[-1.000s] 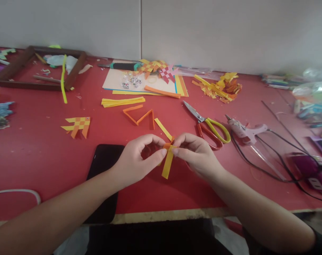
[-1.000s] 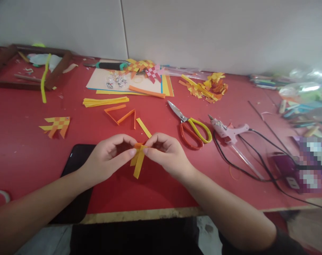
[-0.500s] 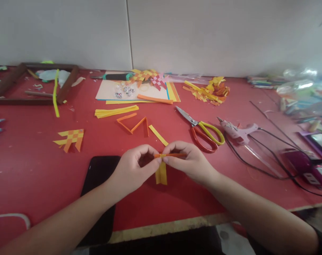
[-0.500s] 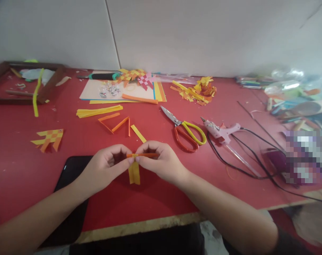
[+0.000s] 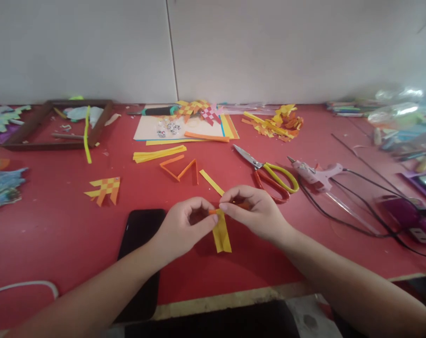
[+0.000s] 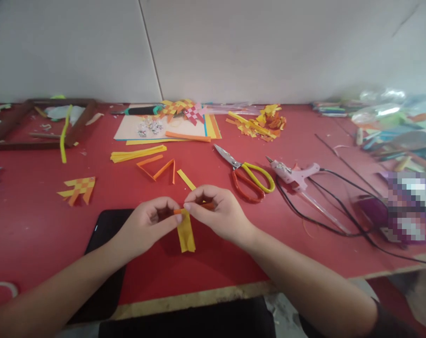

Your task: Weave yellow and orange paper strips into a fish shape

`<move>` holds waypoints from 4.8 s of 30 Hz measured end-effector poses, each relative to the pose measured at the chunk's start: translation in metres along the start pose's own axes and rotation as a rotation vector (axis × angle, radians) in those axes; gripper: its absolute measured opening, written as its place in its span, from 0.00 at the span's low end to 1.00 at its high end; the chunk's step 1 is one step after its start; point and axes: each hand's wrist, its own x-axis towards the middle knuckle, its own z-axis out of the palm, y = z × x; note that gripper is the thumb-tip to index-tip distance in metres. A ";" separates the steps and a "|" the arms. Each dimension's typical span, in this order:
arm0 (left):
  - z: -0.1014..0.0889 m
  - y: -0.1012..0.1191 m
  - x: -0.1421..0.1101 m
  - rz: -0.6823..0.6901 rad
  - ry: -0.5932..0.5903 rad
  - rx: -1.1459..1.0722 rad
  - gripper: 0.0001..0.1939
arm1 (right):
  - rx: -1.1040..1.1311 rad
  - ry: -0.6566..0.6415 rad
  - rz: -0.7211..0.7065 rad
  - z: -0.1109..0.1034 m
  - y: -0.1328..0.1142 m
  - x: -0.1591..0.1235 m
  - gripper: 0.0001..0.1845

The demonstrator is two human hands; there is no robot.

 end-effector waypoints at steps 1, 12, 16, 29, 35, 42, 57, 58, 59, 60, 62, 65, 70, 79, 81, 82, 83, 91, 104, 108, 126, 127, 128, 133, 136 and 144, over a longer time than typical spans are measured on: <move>0.000 0.000 0.000 -0.003 0.001 0.004 0.10 | -0.012 -0.003 -0.011 0.000 0.000 0.000 0.07; -0.001 0.002 0.001 -0.077 0.000 -0.102 0.11 | 0.001 -0.061 -0.052 -0.004 0.006 0.001 0.08; -0.001 0.004 0.000 -0.086 0.000 -0.107 0.13 | 0.056 -0.040 -0.017 -0.002 0.007 -0.001 0.07; -0.002 0.008 -0.002 -0.025 -0.010 0.011 0.11 | 0.024 -0.015 0.001 0.003 0.002 -0.002 0.04; -0.003 0.006 0.000 -0.008 0.022 0.038 0.11 | 0.052 -0.041 -0.002 0.001 0.007 -0.003 0.06; -0.003 0.001 0.002 0.014 0.026 0.040 0.10 | 0.097 -0.049 0.023 0.003 0.014 -0.003 0.10; -0.003 -0.002 0.002 -0.002 0.017 0.003 0.09 | 0.207 -0.056 0.073 0.004 0.013 -0.002 0.15; -0.003 -0.002 0.002 -0.006 0.014 -0.003 0.09 | 0.210 -0.059 0.078 0.004 0.013 -0.003 0.16; -0.003 -0.002 0.002 -0.011 0.007 -0.007 0.09 | 0.207 -0.059 0.082 0.004 0.013 -0.003 0.16; -0.003 -0.002 0.001 -0.016 0.000 -0.013 0.09 | 0.200 -0.058 0.086 0.003 0.012 -0.003 0.16; -0.003 -0.002 0.001 -0.022 -0.006 -0.021 0.10 | 0.194 -0.056 0.094 0.003 0.011 -0.003 0.16; -0.003 -0.001 0.001 -0.020 0.009 -0.024 0.09 | 0.193 -0.048 0.113 0.003 0.010 -0.003 0.16; -0.003 0.002 0.000 -0.029 0.020 -0.026 0.11 | 0.170 -0.022 0.144 0.002 0.010 -0.002 0.17; -0.003 0.004 -0.001 -0.023 0.026 0.035 0.11 | 0.168 -0.043 0.097 0.003 0.010 -0.003 0.12; -0.003 0.003 -0.001 -0.022 0.030 0.052 0.11 | 0.145 -0.054 0.073 0.002 0.011 -0.003 0.11; -0.002 0.003 -0.002 -0.025 0.031 0.059 0.11 | 0.133 -0.059 0.060 0.002 0.011 -0.004 0.11; -0.002 0.003 -0.002 -0.028 0.033 0.068 0.11 | 0.121 -0.063 0.049 0.002 0.012 -0.004 0.10; -0.004 0.003 -0.002 0.006 0.033 0.098 0.10 | 0.092 -0.084 -0.006 0.004 0.008 -0.005 0.09; -0.005 0.002 0.001 -0.017 0.094 0.026 0.09 | -0.909 0.065 -0.151 -0.019 0.028 0.015 0.07; -0.006 0.004 0.000 -0.021 0.094 0.032 0.09 | -0.902 0.000 -0.114 -0.016 0.028 0.012 0.12; -0.005 0.004 0.000 0.013 0.115 0.028 0.09 | -0.906 0.034 -0.146 -0.015 0.028 0.009 0.08; -0.005 0.004 0.000 0.027 0.125 0.032 0.09 | -0.906 0.032 -0.161 -0.015 0.028 0.009 0.07; -0.004 0.003 -0.001 0.047 0.138 0.038 0.09 | -0.903 0.033 -0.176 -0.014 0.028 0.009 0.07; -0.003 0.000 -0.007 0.149 0.214 0.145 0.10 | -0.731 0.106 -0.196 -0.012 0.024 0.007 0.08; -0.003 -0.002 -0.008 0.173 0.243 0.211 0.11 | -0.360 0.201 -0.152 -0.013 0.020 0.004 0.11; -0.003 0.001 -0.007 0.138 0.259 0.213 0.12 | -0.031 0.212 -0.157 -0.006 0.011 -0.001 0.09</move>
